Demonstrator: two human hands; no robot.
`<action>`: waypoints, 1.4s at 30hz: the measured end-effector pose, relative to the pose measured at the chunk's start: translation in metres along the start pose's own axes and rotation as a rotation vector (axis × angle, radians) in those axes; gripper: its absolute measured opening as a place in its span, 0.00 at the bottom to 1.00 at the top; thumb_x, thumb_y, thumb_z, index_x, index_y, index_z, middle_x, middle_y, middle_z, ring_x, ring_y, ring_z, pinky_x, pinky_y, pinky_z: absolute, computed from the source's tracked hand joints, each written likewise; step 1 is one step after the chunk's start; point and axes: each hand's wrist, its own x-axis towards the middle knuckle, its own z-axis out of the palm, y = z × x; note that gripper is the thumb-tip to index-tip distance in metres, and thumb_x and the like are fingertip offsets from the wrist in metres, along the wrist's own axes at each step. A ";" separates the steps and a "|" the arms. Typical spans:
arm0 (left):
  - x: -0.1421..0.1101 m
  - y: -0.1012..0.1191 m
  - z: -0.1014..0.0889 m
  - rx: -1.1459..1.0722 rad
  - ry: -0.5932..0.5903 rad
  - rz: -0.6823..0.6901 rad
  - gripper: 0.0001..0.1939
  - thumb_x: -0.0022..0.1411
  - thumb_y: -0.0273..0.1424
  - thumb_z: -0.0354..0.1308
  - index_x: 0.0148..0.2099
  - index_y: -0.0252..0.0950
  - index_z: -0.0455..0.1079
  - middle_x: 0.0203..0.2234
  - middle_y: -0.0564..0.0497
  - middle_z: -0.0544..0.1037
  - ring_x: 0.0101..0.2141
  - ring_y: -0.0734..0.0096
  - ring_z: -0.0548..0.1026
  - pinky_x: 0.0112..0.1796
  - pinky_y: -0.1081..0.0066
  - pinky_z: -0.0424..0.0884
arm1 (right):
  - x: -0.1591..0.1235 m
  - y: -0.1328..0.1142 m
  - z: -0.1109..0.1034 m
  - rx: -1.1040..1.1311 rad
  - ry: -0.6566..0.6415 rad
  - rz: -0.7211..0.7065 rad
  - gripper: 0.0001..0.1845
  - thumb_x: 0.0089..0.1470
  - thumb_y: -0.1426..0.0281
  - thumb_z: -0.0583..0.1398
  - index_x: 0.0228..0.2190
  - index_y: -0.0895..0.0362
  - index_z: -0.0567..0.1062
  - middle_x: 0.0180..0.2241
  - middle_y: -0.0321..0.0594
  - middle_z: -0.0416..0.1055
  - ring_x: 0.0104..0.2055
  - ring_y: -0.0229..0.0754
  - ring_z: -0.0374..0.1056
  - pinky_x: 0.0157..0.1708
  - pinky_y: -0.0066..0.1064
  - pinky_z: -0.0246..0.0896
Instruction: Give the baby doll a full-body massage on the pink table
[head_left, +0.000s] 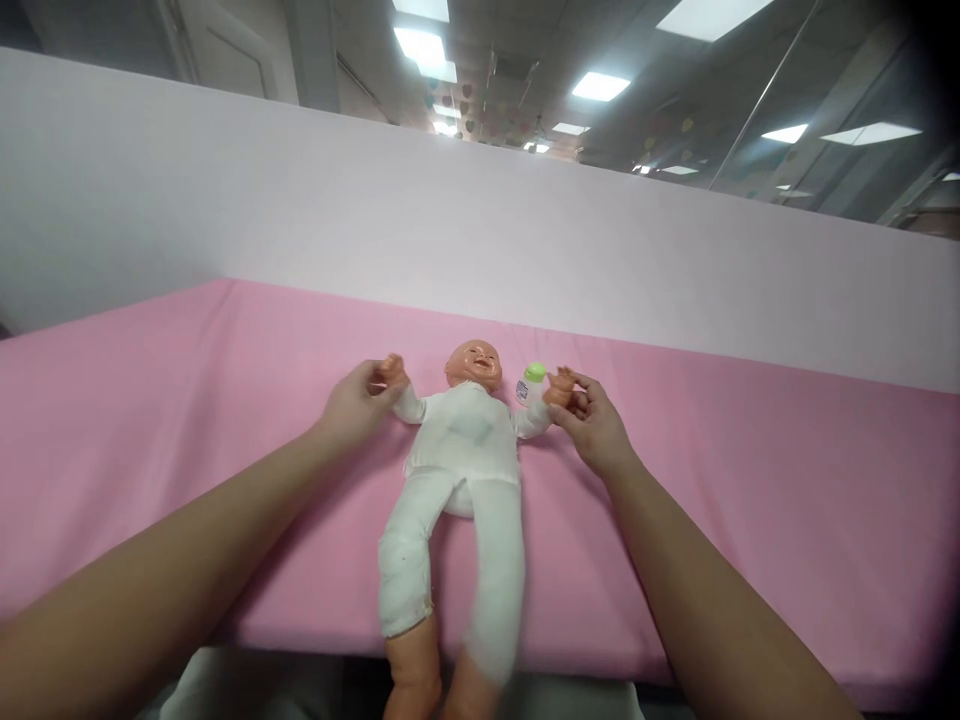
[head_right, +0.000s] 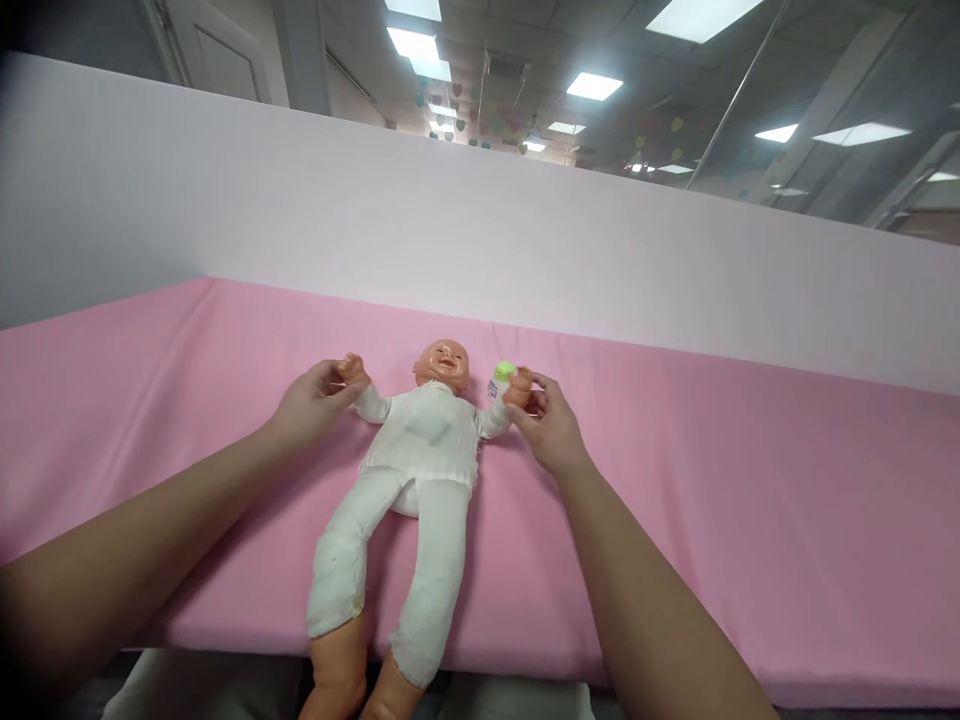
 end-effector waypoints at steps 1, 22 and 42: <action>0.008 -0.007 -0.004 -0.037 0.061 -0.107 0.21 0.56 0.40 0.69 0.49 0.39 0.73 0.44 0.46 0.81 0.40 0.60 0.81 0.39 0.66 0.78 | 0.005 0.007 -0.007 0.041 0.058 0.102 0.38 0.52 0.64 0.70 0.61 0.49 0.62 0.51 0.43 0.76 0.46 0.45 0.75 0.43 0.37 0.76; -0.018 0.021 0.000 0.149 -0.234 0.324 0.14 0.60 0.36 0.65 0.49 0.43 0.77 0.45 0.51 0.82 0.43 0.62 0.80 0.44 0.66 0.76 | -0.019 -0.019 0.020 -0.229 -0.188 -0.254 0.19 0.54 0.70 0.67 0.48 0.50 0.74 0.50 0.41 0.77 0.46 0.46 0.75 0.48 0.41 0.74; 0.016 -0.013 -0.019 0.291 0.094 -0.103 0.17 0.59 0.44 0.62 0.44 0.38 0.71 0.35 0.48 0.80 0.34 0.62 0.77 0.32 0.68 0.69 | 0.016 0.033 -0.008 0.084 0.152 0.150 0.39 0.52 0.59 0.69 0.61 0.50 0.63 0.51 0.44 0.77 0.44 0.46 0.76 0.39 0.36 0.75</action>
